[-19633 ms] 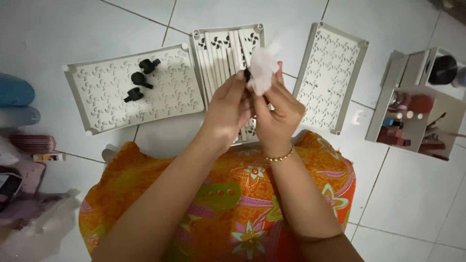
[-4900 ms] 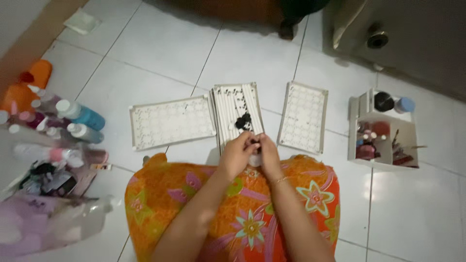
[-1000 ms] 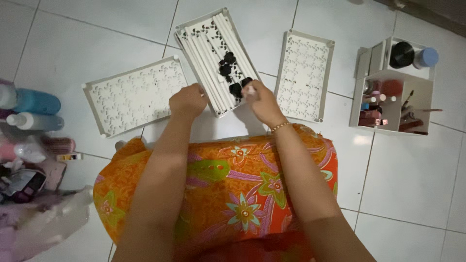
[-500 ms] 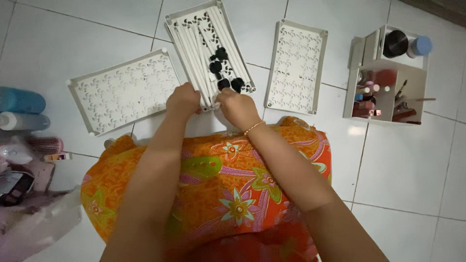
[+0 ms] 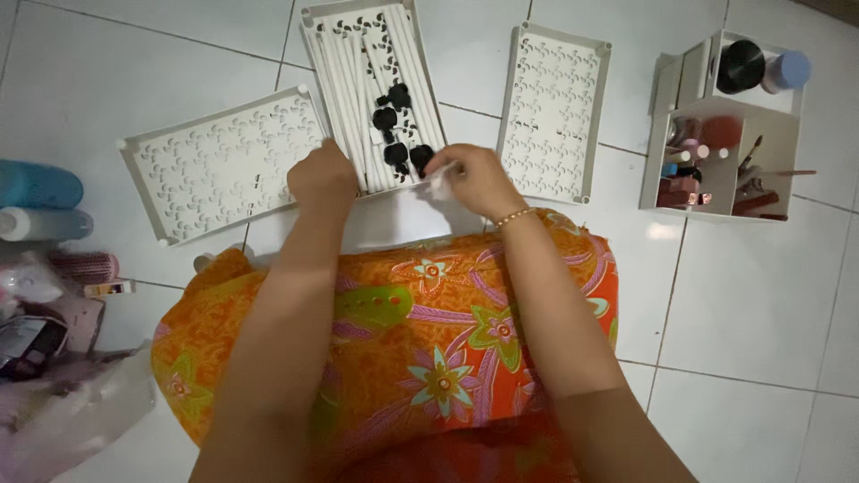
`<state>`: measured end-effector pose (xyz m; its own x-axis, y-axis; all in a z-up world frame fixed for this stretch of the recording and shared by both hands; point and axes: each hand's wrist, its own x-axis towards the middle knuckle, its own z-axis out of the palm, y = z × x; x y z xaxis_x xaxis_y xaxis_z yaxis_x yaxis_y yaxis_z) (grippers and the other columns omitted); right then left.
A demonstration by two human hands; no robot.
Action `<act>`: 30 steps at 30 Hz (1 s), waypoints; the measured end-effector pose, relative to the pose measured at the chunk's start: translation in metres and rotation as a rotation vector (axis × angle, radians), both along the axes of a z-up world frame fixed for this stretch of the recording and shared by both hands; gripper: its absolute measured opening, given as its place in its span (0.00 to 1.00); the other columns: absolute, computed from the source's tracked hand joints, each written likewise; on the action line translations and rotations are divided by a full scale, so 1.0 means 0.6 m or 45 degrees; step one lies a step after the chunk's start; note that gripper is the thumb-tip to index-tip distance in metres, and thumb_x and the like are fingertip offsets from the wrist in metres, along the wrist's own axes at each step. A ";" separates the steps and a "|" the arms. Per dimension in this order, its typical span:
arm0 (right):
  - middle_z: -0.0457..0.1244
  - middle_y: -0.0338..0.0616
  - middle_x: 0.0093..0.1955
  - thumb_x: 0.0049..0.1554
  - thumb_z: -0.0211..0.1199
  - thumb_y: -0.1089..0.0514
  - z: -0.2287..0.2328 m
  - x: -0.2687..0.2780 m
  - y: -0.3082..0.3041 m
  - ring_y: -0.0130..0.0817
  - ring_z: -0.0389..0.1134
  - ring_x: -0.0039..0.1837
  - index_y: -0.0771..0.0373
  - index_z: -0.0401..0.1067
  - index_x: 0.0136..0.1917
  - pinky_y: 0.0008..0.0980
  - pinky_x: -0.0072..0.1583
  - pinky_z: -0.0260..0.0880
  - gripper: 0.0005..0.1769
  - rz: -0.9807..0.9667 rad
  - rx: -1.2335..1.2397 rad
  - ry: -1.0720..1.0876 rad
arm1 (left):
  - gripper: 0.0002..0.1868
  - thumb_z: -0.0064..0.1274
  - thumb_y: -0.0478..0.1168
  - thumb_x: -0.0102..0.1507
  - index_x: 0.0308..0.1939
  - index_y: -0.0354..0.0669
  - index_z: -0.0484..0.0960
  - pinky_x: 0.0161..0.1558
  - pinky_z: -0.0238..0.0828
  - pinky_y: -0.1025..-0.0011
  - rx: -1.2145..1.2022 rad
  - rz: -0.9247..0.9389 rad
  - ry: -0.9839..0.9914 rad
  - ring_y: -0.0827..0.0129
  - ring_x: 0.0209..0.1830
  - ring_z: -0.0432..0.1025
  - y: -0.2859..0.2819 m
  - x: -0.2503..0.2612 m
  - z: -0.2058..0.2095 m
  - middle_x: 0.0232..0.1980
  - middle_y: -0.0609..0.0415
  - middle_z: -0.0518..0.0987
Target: The person assembles a white plastic rack by inserting black feet into the base and then attaching white vertical rods into the holes of the perforated panels. The person handles the panels and rods one at a time, aligning and pressing them into place.
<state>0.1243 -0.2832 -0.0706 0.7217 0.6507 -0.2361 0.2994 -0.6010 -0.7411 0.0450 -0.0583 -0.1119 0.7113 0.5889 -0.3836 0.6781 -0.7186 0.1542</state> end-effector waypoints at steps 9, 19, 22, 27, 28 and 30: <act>0.69 0.51 0.49 0.47 0.71 0.64 -0.013 -0.002 0.015 0.41 0.71 0.51 0.63 0.78 0.49 0.34 0.56 0.73 0.14 -0.103 0.100 -0.365 | 0.15 0.61 0.46 0.58 0.44 0.45 0.79 0.41 0.77 0.58 -0.139 -0.670 -0.402 0.58 0.44 0.77 -0.086 -0.008 0.012 0.46 0.51 0.78; 0.71 0.48 0.49 0.53 0.67 0.63 -0.038 0.075 -0.059 0.33 0.74 0.40 0.60 0.77 0.51 0.32 0.42 0.78 0.11 -0.519 0.008 0.237 | 0.04 0.56 0.35 0.57 0.34 0.48 0.84 0.34 0.78 0.58 0.123 -0.839 -0.780 0.57 0.36 0.78 -0.079 -0.022 -0.069 0.35 0.51 0.79; 0.71 0.55 0.50 0.54 0.70 0.58 -0.057 0.095 -0.078 0.34 0.72 0.38 0.63 0.76 0.53 0.34 0.40 0.74 0.15 -0.534 0.059 0.691 | 0.05 0.57 0.33 0.57 0.35 0.47 0.84 0.31 0.77 0.60 0.250 -0.832 -0.846 0.58 0.34 0.78 -0.083 -0.014 -0.060 0.36 0.51 0.80; 0.63 0.62 0.58 0.52 0.71 0.56 -0.126 0.113 -0.072 0.47 0.72 0.48 0.67 0.69 0.58 0.42 0.50 0.74 0.24 -0.905 -0.209 -0.369 | 0.04 0.60 0.39 0.55 0.32 0.46 0.83 0.33 0.77 0.59 0.189 -0.804 -0.756 0.57 0.36 0.78 -0.079 -0.012 -0.040 0.36 0.52 0.80; 0.63 0.62 0.59 0.52 0.71 0.54 -0.138 0.121 -0.068 0.50 0.70 0.51 0.66 0.68 0.58 0.43 0.51 0.74 0.24 -0.866 -0.324 -0.335 | 0.06 0.61 0.41 0.53 0.31 0.45 0.83 0.34 0.77 0.58 0.148 -0.795 -0.704 0.56 0.37 0.79 -0.075 -0.009 -0.037 0.36 0.52 0.80; 0.61 0.64 0.61 0.52 0.72 0.52 -0.163 0.115 -0.070 0.56 0.66 0.58 0.66 0.67 0.58 0.45 0.53 0.72 0.26 -0.780 -0.567 -0.248 | 0.07 0.62 0.43 0.56 0.31 0.45 0.83 0.35 0.76 0.55 0.040 -0.733 -0.660 0.54 0.37 0.78 -0.077 -0.013 -0.036 0.36 0.51 0.80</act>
<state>0.1933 -0.3251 -0.1687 0.9769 -0.0033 -0.2137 -0.0817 -0.9297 -0.3592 0.0371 -0.1043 -0.1336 0.9927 0.0771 0.0924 0.0433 -0.9451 0.3238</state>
